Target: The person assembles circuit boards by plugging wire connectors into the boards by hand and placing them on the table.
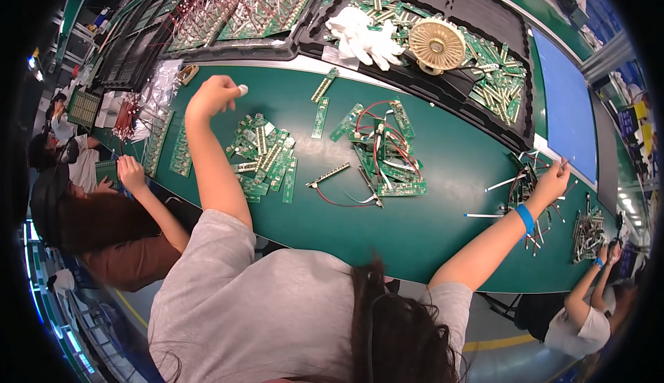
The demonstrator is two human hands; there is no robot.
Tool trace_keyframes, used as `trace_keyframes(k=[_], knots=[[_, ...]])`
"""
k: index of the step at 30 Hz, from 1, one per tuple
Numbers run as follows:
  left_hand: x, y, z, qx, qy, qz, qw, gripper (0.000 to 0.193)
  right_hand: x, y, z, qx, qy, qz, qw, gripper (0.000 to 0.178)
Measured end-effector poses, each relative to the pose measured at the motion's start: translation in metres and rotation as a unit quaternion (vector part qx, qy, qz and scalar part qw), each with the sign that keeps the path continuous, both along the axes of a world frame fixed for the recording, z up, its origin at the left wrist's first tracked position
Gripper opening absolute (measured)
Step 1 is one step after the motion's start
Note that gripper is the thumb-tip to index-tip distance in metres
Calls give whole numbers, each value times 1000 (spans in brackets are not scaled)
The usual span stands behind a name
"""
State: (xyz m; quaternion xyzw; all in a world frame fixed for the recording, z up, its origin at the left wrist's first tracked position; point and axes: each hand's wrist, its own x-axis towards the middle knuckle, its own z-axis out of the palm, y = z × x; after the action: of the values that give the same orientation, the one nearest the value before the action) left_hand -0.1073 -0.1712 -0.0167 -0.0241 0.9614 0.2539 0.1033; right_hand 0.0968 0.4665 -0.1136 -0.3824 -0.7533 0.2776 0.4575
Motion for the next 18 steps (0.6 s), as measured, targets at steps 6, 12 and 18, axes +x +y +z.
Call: trace_keyframes(k=[6, 12, 18], knots=[[15, 12, -33, 10, -57, -57, 997, 32, 8, -10, 21, -26, 69, -40, 996, 27], [8, 88, -37, -68, 88, -140, 984, 38, -1, -61, 69, 6, 162, -30, 986, 24], [-9, 150, -64, -94, 103, -136, 981, 44, -12, -90, 99, 34, 266, 59, 962, 25]])
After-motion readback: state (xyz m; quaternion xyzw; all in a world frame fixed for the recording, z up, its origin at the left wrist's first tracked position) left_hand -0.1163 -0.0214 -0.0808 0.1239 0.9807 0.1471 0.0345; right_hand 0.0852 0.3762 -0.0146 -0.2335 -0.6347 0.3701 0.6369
